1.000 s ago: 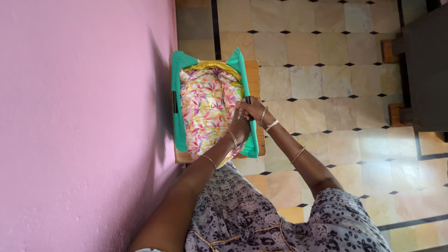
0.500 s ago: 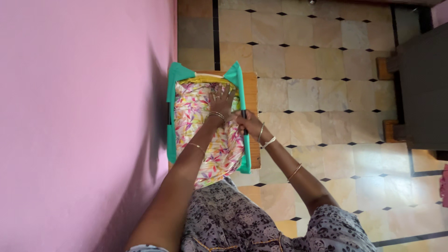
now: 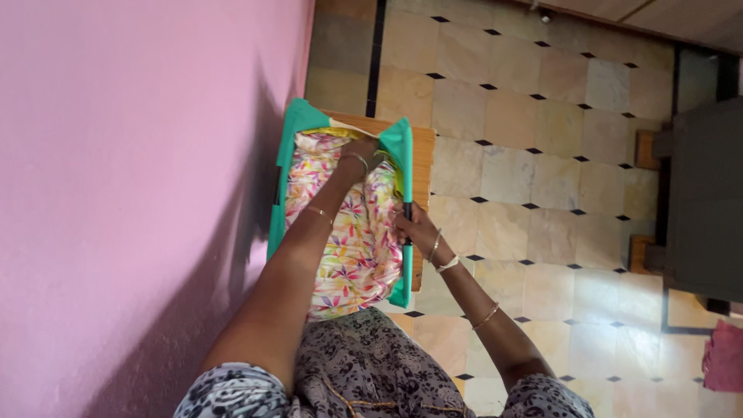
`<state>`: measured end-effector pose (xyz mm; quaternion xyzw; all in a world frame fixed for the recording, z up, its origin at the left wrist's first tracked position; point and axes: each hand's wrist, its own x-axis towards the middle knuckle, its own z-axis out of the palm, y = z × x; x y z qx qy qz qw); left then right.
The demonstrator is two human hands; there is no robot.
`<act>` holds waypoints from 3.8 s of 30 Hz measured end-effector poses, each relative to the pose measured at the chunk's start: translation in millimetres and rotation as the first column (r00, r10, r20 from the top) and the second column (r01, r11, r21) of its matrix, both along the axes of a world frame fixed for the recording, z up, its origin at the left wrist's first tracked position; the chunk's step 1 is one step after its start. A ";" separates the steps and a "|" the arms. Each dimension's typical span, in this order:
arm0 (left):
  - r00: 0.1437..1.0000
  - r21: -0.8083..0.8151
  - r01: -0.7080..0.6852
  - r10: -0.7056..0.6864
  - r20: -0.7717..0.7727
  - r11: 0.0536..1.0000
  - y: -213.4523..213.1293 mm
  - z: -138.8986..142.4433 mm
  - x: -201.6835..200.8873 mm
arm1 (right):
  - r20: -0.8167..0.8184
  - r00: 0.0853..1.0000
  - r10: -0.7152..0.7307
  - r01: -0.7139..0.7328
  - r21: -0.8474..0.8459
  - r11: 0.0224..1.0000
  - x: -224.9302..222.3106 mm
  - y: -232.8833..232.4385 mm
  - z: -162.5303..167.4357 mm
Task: The person wraps a stack of folded clothes in a large patterned cloth on a small wooden stool, folding the yellow and green cloth edges over the garments and pressing them flat. They briefly reach into a wardrobe of folded clothes, then place a pink garment on the wrap and continue folding the green cloth around the bundle.
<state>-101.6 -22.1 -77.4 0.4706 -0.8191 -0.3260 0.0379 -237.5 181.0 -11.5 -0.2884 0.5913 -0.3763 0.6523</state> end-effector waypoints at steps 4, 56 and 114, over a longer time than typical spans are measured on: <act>0.973 -0.535 -0.208 0.230 -0.026 0.819 23.4 -6.1 35.5 | 0.049 0.998 -0.034 0.031 0.057 0.998 -7.7 1.1 -12.0; 0.582 0.384 -0.639 0.745 -0.326 0.667 128.0 -33.2 178.3 | -0.978 0.210 0.009 -0.588 -0.119 0.800 45.6 -19.3 5.0; 0.985 -0.365 0.100 -0.143 -0.092 0.926 187.3 -26.9 4.4 | -0.657 0.727 -0.198 -0.013 -0.302 0.953 -22.5 -49.2 -49.2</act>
